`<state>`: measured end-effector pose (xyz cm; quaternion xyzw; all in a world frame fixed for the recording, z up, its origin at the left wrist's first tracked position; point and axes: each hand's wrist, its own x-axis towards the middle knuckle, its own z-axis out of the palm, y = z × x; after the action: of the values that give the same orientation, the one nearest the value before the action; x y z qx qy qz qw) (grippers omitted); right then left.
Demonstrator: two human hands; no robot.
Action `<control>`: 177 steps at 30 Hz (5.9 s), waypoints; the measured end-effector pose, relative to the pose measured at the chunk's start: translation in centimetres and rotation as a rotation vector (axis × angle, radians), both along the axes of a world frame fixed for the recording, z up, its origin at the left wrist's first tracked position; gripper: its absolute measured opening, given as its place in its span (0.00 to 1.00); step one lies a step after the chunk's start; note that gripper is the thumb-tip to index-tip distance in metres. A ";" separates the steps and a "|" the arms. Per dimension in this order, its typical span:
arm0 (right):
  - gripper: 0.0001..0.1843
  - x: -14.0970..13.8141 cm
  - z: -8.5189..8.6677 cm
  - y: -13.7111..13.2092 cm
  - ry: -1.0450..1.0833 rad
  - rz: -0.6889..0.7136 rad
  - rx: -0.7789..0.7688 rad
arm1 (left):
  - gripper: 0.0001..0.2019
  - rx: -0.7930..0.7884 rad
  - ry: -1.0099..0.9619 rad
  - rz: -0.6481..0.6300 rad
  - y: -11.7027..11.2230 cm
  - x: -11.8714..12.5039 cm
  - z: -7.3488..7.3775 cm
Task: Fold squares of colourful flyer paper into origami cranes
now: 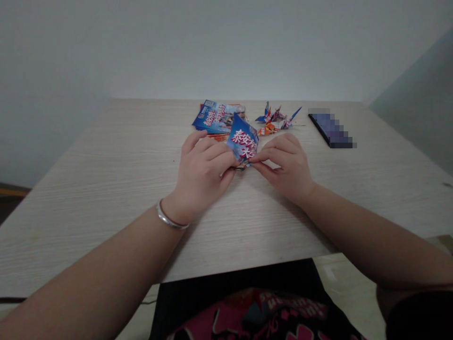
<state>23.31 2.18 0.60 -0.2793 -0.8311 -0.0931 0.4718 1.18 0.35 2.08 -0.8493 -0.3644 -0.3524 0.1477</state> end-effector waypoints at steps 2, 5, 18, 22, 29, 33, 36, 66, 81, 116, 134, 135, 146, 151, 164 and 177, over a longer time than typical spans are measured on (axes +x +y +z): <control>0.02 0.0 0.0 0.0 0.005 0.006 0.012 | 0.08 -0.009 -0.007 -0.004 0.0 0.0 0.0; 0.01 0.1 0.0 0.0 0.016 -0.016 -0.010 | 0.07 -0.020 -0.023 -0.007 0.1 -0.1 -0.1; 0.17 0.8 -0.2 0.0 0.104 -0.075 -0.110 | 0.04 -0.189 -0.317 -0.159 0.8 -0.6 -0.8; 0.17 0.9 -0.4 0.0 0.089 -0.065 -0.108 | 0.03 -0.266 -0.386 -0.206 0.7 -0.7 -1.1; 0.24 0.6 -0.2 -0.4 0.134 -0.048 -0.247 | 0.07 -0.282 -0.500 -0.230 0.5 -0.4 -1.8; 0.26 0.4 -0.8 -0.4 0.245 -0.058 -0.386 | 0.10 -0.287 -0.566 -0.191 0.9 -0.4 -2.4; 0.28 0.2 -1.9 0.1 0.342 -0.037 -0.481 | 0.11 -0.226 -0.548 -0.199 1.0 -0.5 -2.3; 0.36 2.5 -4.6 3.6 0.431 0.128 -0.713 | 0.10 -0.077 -0.085 0.096 2.9 -2.7 -2.3; 0.18 2.6 -3.6 3.7 0.514 0.196 -0.721 | 0.20 -0.306 -0.406 -0.123 2.2 -2.0 -1.8; 0.10 2.4 -1.3 1.3 0.046 0.122 -0.787 | 0.07 -0.612 -0.040 -0.310 2.4 -1.9 -2.0; 0.07 2.3 -0.5 0.8 0.071 0.142 -0.920 | 0.06 -0.612 -0.037 -0.392 2.6 -2.3 -2.0; 0.06 2.2 -0.5 0.7 0.057 0.113 -0.833 | 0.07 -0.619 -0.051 -0.371 2.5 -2.3 -2.1; 0.11 2.4 -0.4 0.8 -0.164 0.222 -0.286 | 0.18 -0.825 -0.201 -0.286 2.0 -2.0 -2.3; 0.13 2.6 -0.8 1.0 -0.279 0.145 -0.380 | 0.28 -0.796 -0.265 -0.257 1.7 -2.2 -2.1; 0.13 2.2 -0.8 1.3 -0.186 0.062 -0.509 | 0.07 -0.444 -0.264 -0.018 1.7 -2.3 -1.1; 0.13 2.0 -0.9 1.2 -0.360 0.078 -0.285 | 0.08 -0.823 -0.589 -0.164 1.6 -1.7 -1.9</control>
<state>25.31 3.35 -0.30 -0.2896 -0.9168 -0.0046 0.2750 -0.55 1.98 0.15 -0.7276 -0.4310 -0.4147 -0.3359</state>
